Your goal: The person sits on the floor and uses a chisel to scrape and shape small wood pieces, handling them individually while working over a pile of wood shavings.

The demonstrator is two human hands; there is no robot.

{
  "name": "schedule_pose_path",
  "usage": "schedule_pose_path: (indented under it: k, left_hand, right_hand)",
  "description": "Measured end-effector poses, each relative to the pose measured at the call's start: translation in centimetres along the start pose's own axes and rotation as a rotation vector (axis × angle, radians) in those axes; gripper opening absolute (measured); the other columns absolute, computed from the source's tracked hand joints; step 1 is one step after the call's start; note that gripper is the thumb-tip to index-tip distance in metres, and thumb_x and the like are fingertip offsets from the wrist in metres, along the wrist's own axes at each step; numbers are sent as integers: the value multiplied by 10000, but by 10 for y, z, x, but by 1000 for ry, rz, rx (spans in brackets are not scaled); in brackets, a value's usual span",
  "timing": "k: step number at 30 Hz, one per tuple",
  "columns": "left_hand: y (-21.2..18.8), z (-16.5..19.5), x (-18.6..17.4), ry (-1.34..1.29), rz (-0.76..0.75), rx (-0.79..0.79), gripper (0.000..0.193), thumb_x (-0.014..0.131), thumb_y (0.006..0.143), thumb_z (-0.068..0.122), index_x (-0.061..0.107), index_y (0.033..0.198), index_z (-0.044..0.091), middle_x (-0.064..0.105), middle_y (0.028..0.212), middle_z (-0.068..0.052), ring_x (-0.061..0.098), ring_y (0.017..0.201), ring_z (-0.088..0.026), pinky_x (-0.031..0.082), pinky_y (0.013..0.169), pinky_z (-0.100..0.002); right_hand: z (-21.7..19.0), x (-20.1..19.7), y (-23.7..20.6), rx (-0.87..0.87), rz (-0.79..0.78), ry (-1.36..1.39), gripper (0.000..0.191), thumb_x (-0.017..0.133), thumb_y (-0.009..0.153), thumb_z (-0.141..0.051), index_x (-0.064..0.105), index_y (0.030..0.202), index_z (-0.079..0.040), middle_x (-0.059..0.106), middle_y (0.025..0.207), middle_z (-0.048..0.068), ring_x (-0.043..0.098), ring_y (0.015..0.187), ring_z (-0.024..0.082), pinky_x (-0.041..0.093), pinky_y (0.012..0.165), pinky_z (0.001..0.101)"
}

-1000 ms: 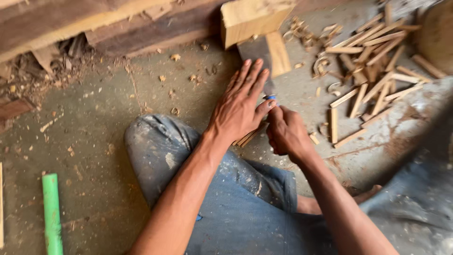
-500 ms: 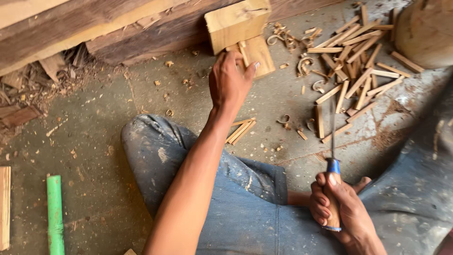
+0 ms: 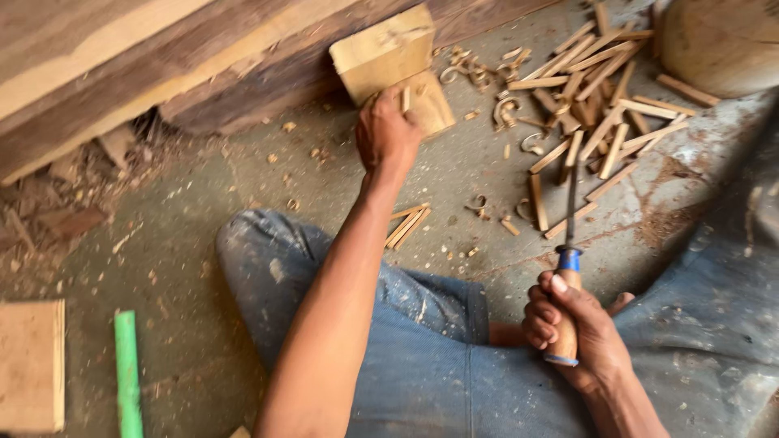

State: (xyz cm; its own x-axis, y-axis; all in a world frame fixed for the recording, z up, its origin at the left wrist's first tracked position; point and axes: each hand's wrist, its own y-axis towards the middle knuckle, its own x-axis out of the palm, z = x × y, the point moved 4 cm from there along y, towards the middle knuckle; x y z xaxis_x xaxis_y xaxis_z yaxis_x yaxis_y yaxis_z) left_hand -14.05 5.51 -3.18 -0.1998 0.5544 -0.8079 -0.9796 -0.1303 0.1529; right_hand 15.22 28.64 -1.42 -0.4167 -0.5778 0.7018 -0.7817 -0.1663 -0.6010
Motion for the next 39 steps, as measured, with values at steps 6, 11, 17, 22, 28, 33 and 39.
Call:
schedule_pose_path:
  k: [6,11,17,22,28,33,39]
  left_hand:
    - [-6,25,9,5,-352,-215,561,663,884,66,473,1408,-1,718,1124,-167,718,906,-237,616,750,-366]
    - [-44,59,11,-174,-670,128,313,616,946,69,682,1244,-1,722,1045,-126,704,732,-181,581,577,-324]
    - [-85,42,-20,-573,-646,195,279,711,895,144,752,1139,15,704,875,-56,658,732,-127,571,615,-266]
    - [-82,-4,-60,-792,-634,-86,286,690,942,107,757,1199,2,775,995,-55,630,808,-84,523,657,-239]
    - [-92,-32,-75,-960,-667,-180,289,658,960,129,732,1218,24,777,1038,-48,693,912,-74,571,738,-228]
    - [-91,-39,-70,-899,-601,-185,270,750,929,166,778,1165,38,772,980,-66,587,789,-92,464,646,-245]
    - [-88,-41,-70,-947,-575,-216,267,814,862,184,774,1094,59,784,959,-17,706,862,-61,593,760,-212]
  right_hand:
    - [-3,0,0,-6,41,14,197,622,986,-257,531,1027,-87,452,680,7,454,551,124,403,501,289]
    - [-2,0,2,-17,10,24,203,622,985,-261,535,1030,-84,455,676,2,456,538,128,394,472,284]
    - [-3,-1,0,-25,8,46,203,628,994,-259,542,1025,-77,453,674,6,454,546,133,401,495,290]
    - [-3,1,-1,-23,5,23,200,633,993,-261,548,1039,-86,448,682,-4,462,572,126,406,513,289]
    - [0,0,-3,-56,-7,-17,221,637,1005,-278,533,1043,-87,447,699,-1,461,583,133,401,529,296]
    - [2,-3,-1,-74,-17,-26,231,646,1010,-283,535,1061,-87,442,711,-5,453,596,129,394,548,294]
    - [4,-6,2,-56,-10,-22,259,668,1012,-312,536,1066,-95,439,722,-9,441,595,127,390,557,287]
